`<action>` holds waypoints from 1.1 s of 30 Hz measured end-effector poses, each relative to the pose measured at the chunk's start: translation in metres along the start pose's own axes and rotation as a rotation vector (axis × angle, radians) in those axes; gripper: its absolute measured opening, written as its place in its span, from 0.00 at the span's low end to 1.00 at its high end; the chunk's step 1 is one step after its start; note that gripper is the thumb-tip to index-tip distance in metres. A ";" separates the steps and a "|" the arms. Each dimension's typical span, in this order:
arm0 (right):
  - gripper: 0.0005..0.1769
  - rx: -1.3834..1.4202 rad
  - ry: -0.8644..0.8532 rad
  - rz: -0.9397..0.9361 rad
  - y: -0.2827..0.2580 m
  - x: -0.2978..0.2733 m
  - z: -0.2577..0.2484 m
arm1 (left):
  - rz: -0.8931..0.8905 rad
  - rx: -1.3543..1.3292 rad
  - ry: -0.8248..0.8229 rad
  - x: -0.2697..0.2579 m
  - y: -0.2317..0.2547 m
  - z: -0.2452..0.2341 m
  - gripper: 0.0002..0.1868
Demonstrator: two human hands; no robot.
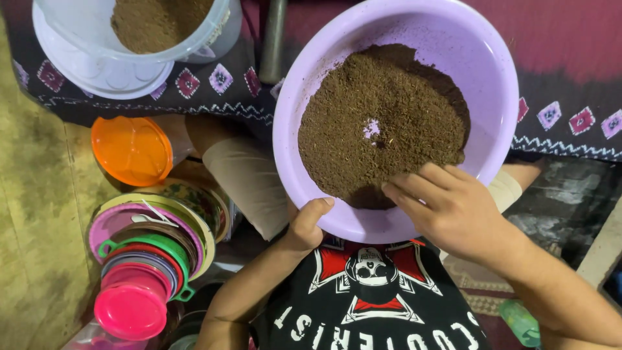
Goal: Mixing and sorting through granular material in a bowl by hand to remove impurities
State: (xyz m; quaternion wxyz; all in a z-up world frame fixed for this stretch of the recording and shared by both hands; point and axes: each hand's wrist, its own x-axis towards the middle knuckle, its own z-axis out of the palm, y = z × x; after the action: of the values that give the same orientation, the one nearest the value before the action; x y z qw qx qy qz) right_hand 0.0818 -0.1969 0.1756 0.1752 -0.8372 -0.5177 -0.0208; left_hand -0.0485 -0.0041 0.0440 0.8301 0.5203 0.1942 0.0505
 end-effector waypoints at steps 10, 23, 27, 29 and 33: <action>0.06 -0.092 -0.002 0.180 0.002 -0.032 0.006 | -0.204 0.016 -0.235 -0.016 0.015 -0.002 0.19; 0.02 -0.261 -0.053 -0.005 0.012 -0.016 0.033 | 0.026 0.149 -0.141 -0.025 -0.024 0.007 0.37; 0.03 -0.336 -0.088 -0.013 0.022 -0.021 0.040 | 0.083 0.167 -0.153 -0.017 -0.021 0.004 0.41; 0.03 -0.361 -0.109 -0.019 0.031 -0.021 0.037 | 0.106 0.181 -0.153 -0.016 -0.019 0.001 0.42; 0.06 -0.078 -0.051 0.105 0.036 -0.007 -0.001 | -0.128 0.028 -0.118 -0.013 0.000 -0.003 0.23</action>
State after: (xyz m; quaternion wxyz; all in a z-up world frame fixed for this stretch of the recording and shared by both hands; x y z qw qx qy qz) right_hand 0.1104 -0.2181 0.1648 0.1299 -0.8696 -0.4762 -0.0104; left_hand -0.0621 -0.0049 0.0465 0.8341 0.5207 0.1786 -0.0362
